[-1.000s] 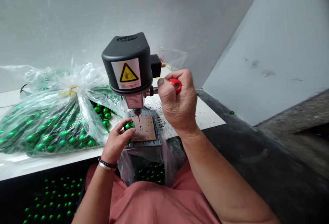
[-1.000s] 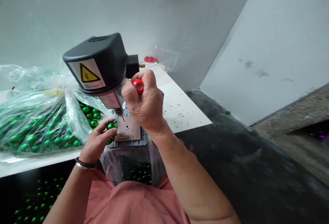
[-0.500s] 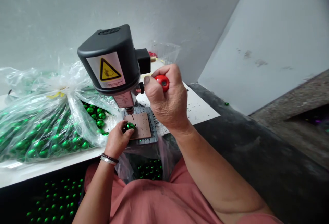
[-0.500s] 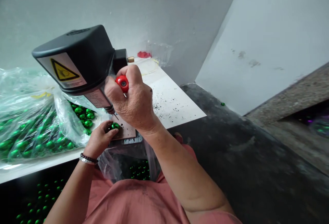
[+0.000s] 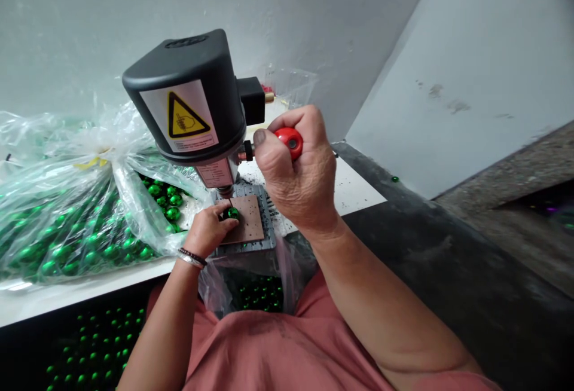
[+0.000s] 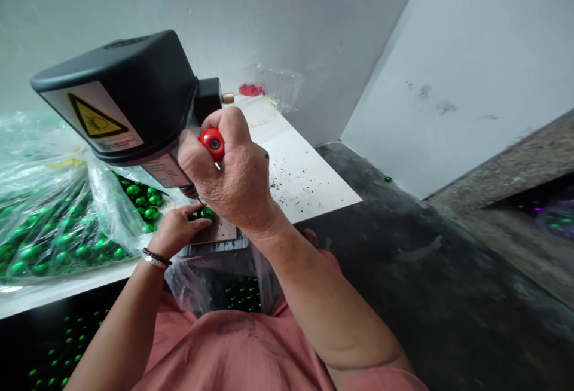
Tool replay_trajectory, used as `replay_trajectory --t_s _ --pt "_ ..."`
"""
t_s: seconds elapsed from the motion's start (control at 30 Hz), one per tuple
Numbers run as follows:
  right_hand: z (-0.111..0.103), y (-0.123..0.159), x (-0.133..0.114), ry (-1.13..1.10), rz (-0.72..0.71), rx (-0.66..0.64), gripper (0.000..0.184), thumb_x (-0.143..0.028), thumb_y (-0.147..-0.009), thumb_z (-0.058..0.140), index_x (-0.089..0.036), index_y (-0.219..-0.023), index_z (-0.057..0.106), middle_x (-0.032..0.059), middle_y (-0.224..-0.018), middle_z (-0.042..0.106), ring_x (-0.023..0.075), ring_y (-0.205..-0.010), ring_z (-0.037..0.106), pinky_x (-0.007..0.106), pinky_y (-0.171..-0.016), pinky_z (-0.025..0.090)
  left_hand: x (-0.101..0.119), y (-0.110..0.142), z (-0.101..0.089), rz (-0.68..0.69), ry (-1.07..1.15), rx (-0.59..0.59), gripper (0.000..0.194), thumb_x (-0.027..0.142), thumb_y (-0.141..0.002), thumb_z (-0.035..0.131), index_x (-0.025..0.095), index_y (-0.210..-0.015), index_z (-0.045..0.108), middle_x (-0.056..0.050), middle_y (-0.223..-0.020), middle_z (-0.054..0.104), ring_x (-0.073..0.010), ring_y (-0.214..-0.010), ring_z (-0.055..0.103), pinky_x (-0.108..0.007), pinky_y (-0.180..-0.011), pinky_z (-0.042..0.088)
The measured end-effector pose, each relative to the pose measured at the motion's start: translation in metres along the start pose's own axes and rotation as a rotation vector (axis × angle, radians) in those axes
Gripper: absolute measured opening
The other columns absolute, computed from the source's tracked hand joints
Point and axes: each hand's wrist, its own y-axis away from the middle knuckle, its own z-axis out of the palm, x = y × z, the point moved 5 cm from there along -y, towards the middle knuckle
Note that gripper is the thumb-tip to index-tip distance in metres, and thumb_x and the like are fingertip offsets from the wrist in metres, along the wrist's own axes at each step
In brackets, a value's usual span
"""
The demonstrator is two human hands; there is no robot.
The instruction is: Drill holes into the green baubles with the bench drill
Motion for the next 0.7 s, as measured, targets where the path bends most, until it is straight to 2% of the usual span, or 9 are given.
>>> replay_trajectory --t_s 0.1,0.27,0.43,0.53,0.7 --pt "0.000 0.000 0.000 0.003 -0.005 -0.004 0.027 -0.047 -0.083 0.036 -0.022 -0.082 0.047 -0.0053 -0.068 0.045 0.0008 -0.055 0.043 0.015 -0.056 0.045 -0.001 -0.003 0.001 0.072 0.010 -0.027 0.036 0.030 -0.074 0.057 0.025 -0.109 0.063 0.000 -0.109 0.066 -0.0196 -0.103 0.058 -0.028 -0.089 0.042" --pt "0.000 -0.002 -0.001 0.004 -0.011 0.005 0.027 -0.046 -0.083 0.038 -0.021 -0.080 0.046 -0.0050 -0.066 0.044 0.0019 -0.054 0.041 0.018 -0.056 0.045 -0.001 -0.002 0.003 0.090 -0.114 -0.061 0.037 0.029 -0.080 0.049 0.022 -0.116 0.056 -0.004 -0.116 0.062 -0.0204 -0.108 0.055 -0.030 -0.092 0.040" --pt "0.000 -0.002 -0.001 0.001 0.003 0.016 0.025 -0.045 -0.082 0.038 -0.021 -0.079 0.046 -0.0046 -0.065 0.044 0.0030 -0.053 0.038 0.020 -0.055 0.043 0.011 -0.004 0.006 0.173 -0.227 -0.068 0.028 0.025 -0.078 0.051 0.017 -0.102 0.063 -0.010 -0.107 0.063 -0.0227 -0.103 0.057 -0.030 -0.090 0.041" --pt "0.000 -0.002 -0.001 -0.007 0.000 0.016 0.025 -0.045 -0.082 0.039 -0.021 -0.079 0.046 -0.0046 -0.065 0.044 0.0029 -0.053 0.038 0.020 -0.056 0.043 0.009 -0.006 0.008 0.140 -0.183 -0.063 0.032 0.027 -0.077 0.053 0.017 -0.106 0.062 -0.009 -0.104 0.065 -0.0225 -0.098 0.059 -0.031 -0.088 0.043" --pt "0.000 -0.001 0.000 -0.005 -0.001 0.003 0.027 -0.047 -0.082 0.037 -0.021 -0.080 0.046 -0.0044 -0.067 0.046 0.0029 -0.053 0.039 0.020 -0.055 0.044 -0.003 -0.003 0.009 0.021 -0.040 0.024 0.044 0.037 -0.074 0.058 0.023 -0.116 0.058 -0.004 -0.101 0.068 -0.0202 -0.092 0.062 -0.030 -0.082 0.045"
